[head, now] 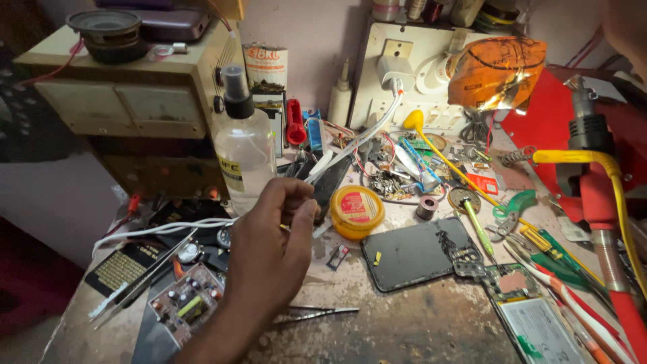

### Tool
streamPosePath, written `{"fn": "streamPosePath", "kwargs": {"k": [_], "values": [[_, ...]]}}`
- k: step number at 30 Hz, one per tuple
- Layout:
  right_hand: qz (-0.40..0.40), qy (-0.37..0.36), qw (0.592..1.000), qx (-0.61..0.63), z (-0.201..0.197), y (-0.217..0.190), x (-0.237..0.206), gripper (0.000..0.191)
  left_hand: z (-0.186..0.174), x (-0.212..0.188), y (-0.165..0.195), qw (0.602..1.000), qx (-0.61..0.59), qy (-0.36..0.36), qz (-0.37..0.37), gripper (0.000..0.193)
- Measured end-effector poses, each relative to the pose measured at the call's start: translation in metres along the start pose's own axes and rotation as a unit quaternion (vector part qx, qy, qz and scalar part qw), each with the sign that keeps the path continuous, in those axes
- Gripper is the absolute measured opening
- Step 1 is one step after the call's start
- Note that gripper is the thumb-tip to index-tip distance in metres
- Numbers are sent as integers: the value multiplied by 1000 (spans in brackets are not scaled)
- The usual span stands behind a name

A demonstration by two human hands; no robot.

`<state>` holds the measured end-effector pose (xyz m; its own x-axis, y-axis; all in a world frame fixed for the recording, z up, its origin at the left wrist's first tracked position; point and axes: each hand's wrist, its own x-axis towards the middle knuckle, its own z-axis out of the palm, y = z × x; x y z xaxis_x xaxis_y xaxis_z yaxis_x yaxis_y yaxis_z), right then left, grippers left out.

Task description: The person handles a small black phone, then uses a soldering iron and tweezers to apply solder to a small rectangular electronic component on a cluttered workbench. They inspect the component and place it near a disassembled smartphone with an exposed battery.

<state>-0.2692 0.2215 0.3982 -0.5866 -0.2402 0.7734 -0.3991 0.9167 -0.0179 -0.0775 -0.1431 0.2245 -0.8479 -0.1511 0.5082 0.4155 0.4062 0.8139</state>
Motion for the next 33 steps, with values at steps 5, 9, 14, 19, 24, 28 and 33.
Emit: {"fn": "streamPosePath", "kwargs": {"k": [5,9,14,19,24,28,33], "values": [[-44,-57,997,26,-55,-34,-139,17,1,-7,-7,991,84,-105,-4,20],[-6,-151,988,34,-82,-91,-278,15,-1,-16,-14,970,169,-171,15,19],[350,-111,922,127,-92,-144,-371,21,9,-32,-19,943,240,-229,-5,31],[346,-2,926,150,-103,-144,-382,32,11,-38,-19,936,270,-225,13,37],[285,-181,932,-128,-115,-143,-393,91,14,-46,-7,939,270,-206,45,47],[207,-128,970,-30,-109,-135,-398,89,18,-51,5,942,273,-196,7,33],[119,-139,977,-112,-107,-124,-380,78,24,-53,15,945,253,-206,33,27]]}}
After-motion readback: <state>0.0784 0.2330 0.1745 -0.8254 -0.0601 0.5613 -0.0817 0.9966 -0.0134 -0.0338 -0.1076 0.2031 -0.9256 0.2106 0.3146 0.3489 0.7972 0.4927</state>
